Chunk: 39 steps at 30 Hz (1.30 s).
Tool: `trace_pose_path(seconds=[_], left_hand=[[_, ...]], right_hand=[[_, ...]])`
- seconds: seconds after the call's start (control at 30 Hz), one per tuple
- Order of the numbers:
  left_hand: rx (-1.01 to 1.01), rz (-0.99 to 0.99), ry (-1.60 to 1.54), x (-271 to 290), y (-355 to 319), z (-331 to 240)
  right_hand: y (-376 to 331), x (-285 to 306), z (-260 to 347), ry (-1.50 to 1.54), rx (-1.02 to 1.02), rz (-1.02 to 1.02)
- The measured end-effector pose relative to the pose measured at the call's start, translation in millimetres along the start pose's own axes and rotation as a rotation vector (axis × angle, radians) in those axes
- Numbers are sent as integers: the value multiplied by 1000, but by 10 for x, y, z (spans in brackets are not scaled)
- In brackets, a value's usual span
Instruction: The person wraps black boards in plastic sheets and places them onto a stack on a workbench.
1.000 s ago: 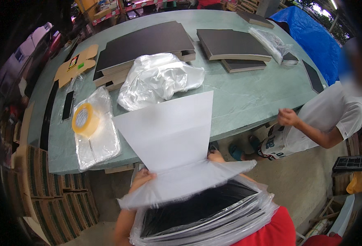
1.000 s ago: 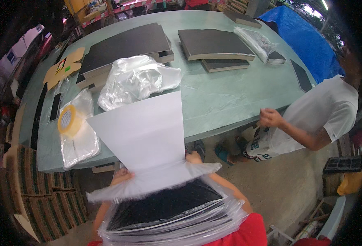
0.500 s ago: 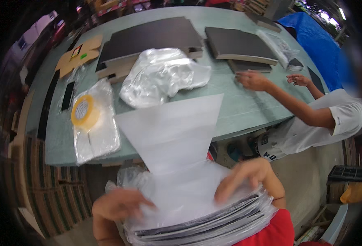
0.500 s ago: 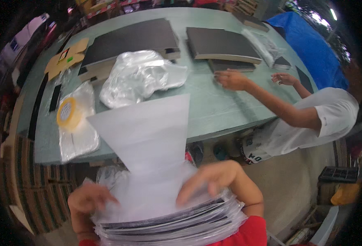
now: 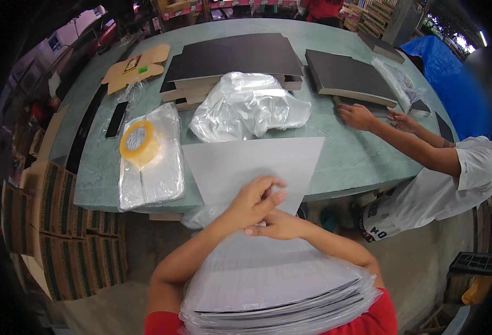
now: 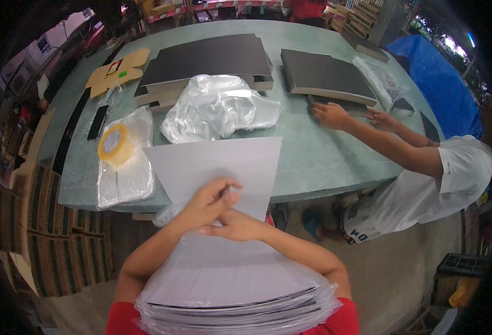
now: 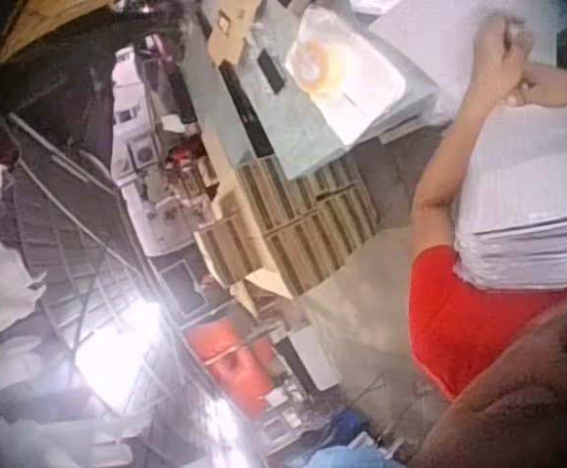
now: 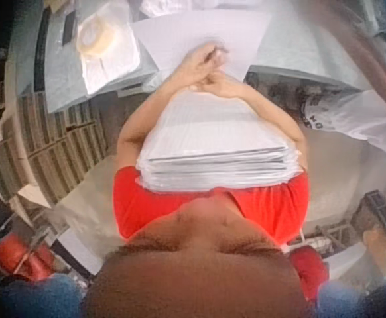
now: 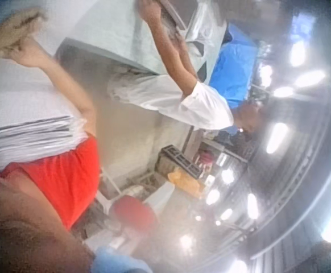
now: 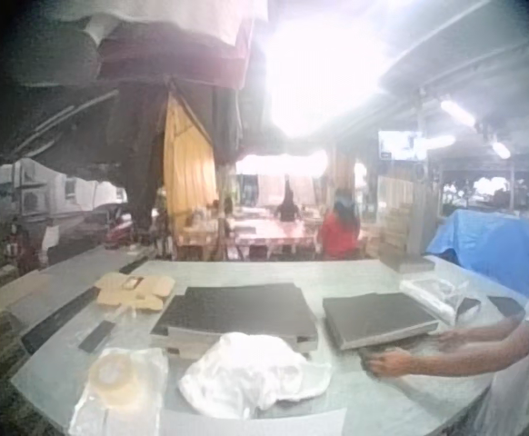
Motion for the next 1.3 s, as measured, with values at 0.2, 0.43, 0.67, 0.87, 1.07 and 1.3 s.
trace_pose_path(seconds=[0.2, 0.43, 0.67, 0.87, 1.07, 1.3], left_hand=[[9, -68, -413, 320, -141, -300], [234, -206, -492, 501, -224, 201], [217, 168, -237, 144, -274, 62], [405, 126, -369, 385, -498, 215], [445, 87, -573, 304, -450, 104], [489, 41, -500, 407, -512, 227]], right_hand=[[-223, 516, 351, 385, 48, -211], [-433, 331, -230, 212, -129, 21], [-160, 463, 166, 547, 158, -234], [-318, 1060, 100, 851, 281, -538], [-80, 457, 102, 565, 42, -201], [-166, 534, 34, 170, -118, -276]])
Point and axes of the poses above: each hand's wrist, its own y-axis towards the middle knuckle, its own x-axis out of the back of the hand, z = x × y, the point moved 6 cm from there along y, towards the middle knuckle
